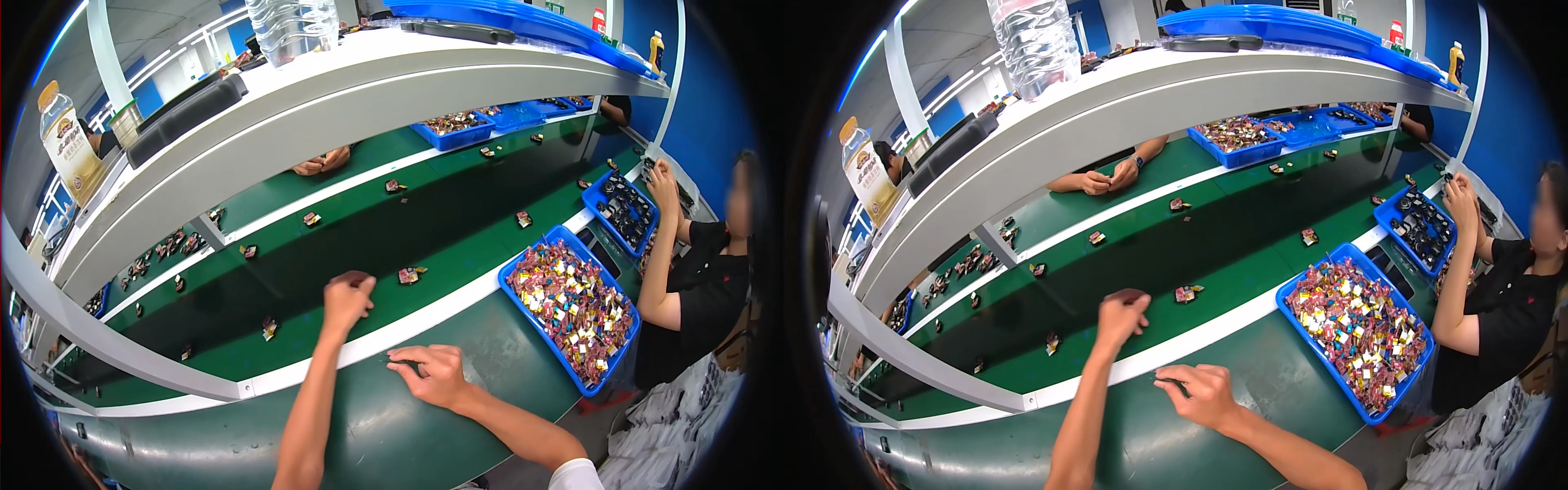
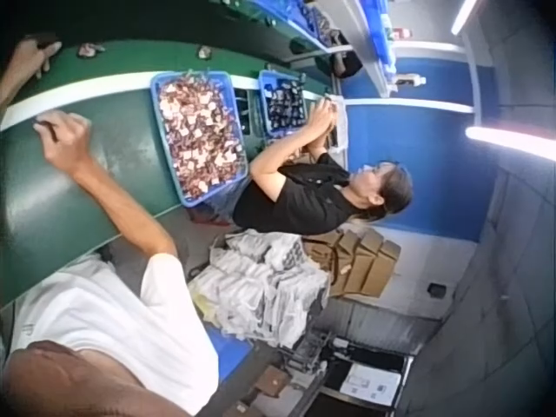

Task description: Assembling small electronic or mechanical components on a factory production line.

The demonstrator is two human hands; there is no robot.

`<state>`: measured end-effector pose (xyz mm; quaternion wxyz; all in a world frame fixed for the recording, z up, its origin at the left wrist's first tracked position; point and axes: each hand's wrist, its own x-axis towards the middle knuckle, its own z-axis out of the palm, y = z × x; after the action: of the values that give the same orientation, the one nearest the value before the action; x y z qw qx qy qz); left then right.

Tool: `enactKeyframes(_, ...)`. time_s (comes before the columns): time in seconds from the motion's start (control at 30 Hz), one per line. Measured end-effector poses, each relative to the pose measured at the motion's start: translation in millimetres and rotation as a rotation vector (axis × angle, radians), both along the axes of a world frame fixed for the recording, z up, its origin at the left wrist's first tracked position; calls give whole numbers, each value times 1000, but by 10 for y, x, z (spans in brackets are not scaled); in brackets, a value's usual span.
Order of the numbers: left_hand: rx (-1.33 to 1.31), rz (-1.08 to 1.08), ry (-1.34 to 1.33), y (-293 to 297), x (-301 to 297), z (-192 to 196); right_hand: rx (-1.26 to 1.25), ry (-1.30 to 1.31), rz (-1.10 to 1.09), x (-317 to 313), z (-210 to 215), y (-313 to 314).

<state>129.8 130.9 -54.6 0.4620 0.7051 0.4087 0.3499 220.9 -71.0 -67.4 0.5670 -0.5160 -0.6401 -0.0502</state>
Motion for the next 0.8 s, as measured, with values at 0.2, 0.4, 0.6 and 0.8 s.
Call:
enactKeyframes(0.2,122,18,74,53,651,-287,-10,3,-5,31,-35,28)
enactKeyframes(0.4,362,132,57,61,498,-317,-26,15,-2,6,-39,10)
enactKeyframes(0.6,-189,66,-124,-445,-163,43,-146,261,22,-30,-13,-43)
enactKeyframes(0.8,-338,1,-358,-912,-604,-151,-308,806,217,6,-17,19)
